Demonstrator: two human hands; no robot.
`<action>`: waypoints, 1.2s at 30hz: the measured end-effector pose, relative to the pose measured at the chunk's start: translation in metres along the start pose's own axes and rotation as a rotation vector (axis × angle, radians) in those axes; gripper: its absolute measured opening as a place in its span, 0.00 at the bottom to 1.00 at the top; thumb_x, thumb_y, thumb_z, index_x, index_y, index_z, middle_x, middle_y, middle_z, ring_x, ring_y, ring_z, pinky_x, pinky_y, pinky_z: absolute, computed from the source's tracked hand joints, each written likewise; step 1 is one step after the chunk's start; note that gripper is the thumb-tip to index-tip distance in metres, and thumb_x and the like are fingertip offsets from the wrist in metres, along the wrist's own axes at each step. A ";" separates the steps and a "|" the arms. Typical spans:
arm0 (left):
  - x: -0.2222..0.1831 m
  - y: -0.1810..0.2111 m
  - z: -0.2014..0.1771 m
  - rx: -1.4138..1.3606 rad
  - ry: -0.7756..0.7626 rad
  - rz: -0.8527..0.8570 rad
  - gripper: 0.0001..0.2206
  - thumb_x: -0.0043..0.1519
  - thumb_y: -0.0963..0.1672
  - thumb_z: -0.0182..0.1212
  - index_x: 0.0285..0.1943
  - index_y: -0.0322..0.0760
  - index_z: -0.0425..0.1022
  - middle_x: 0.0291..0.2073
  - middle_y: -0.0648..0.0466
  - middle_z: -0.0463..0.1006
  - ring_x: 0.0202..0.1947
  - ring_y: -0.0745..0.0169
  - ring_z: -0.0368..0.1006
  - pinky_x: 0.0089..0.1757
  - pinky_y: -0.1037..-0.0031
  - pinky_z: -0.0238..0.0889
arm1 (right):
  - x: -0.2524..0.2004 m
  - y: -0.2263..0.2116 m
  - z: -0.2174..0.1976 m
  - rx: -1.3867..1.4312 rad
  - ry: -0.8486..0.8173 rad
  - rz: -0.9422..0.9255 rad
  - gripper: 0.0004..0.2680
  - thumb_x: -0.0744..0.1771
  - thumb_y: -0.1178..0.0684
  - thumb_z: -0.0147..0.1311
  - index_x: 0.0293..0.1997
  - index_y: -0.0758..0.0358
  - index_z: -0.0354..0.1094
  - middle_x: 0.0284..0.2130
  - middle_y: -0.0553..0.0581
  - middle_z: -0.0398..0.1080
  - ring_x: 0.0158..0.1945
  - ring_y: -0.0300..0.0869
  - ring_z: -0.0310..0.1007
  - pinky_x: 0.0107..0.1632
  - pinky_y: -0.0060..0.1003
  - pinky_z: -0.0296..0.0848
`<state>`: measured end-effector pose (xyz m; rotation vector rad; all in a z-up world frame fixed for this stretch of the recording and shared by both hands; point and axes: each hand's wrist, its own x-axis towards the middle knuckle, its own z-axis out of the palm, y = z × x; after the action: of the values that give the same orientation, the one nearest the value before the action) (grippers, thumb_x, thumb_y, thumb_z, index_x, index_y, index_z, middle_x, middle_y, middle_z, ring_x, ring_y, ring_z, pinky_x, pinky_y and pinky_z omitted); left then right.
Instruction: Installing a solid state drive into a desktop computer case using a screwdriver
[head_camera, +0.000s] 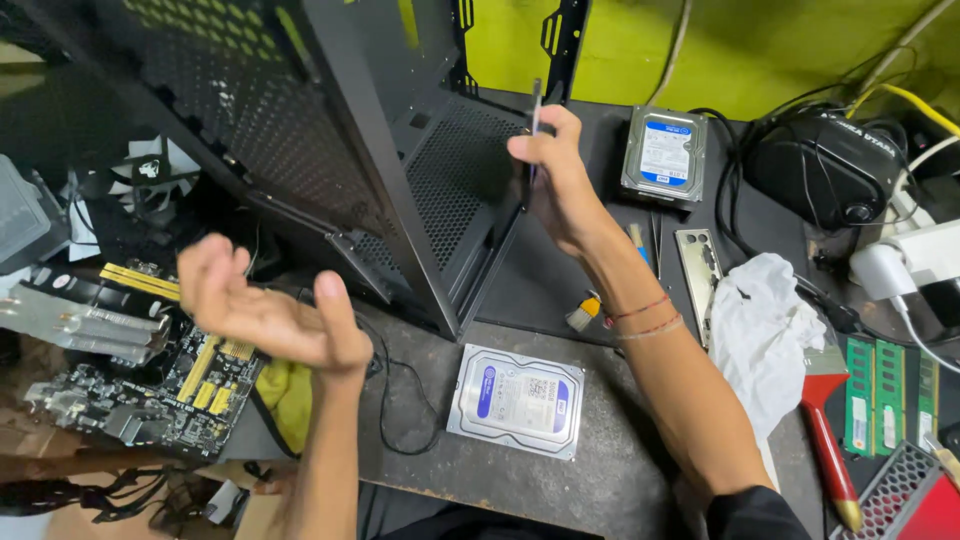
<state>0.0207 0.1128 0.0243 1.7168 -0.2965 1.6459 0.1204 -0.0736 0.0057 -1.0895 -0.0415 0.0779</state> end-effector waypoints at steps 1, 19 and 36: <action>-0.004 0.008 0.001 0.000 -0.006 0.007 0.20 0.51 0.45 0.50 0.50 0.35 0.51 0.45 0.49 0.55 0.46 0.58 0.52 0.45 0.69 0.48 | 0.007 -0.001 0.004 0.009 0.000 -0.001 0.14 0.56 0.54 0.49 0.38 0.51 0.48 0.26 0.49 0.55 0.28 0.34 0.56 0.28 0.28 0.57; -0.006 0.029 0.187 0.241 -0.487 -0.339 0.16 0.51 0.50 0.48 0.44 0.40 0.65 0.52 0.44 0.57 0.48 0.41 0.58 0.44 0.57 0.53 | 0.161 0.049 0.051 -0.179 0.193 -0.535 0.16 0.55 0.49 0.61 0.38 0.58 0.58 0.31 0.50 0.63 0.34 0.34 0.62 0.39 0.25 0.62; -0.045 -0.032 0.245 -0.001 -0.130 -1.097 0.28 0.46 0.49 0.60 0.57 0.44 0.59 0.55 0.53 0.59 0.57 0.62 0.56 0.54 0.75 0.49 | 0.175 0.074 0.016 -0.626 0.208 -0.544 0.19 0.61 0.45 0.45 0.57 0.45 0.51 0.51 0.53 0.54 0.56 0.45 0.58 0.57 0.31 0.58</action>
<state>0.2223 -0.0341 -0.0085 1.5240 0.5183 0.7166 0.2903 -0.0108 -0.0534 -1.6689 -0.1820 -0.5720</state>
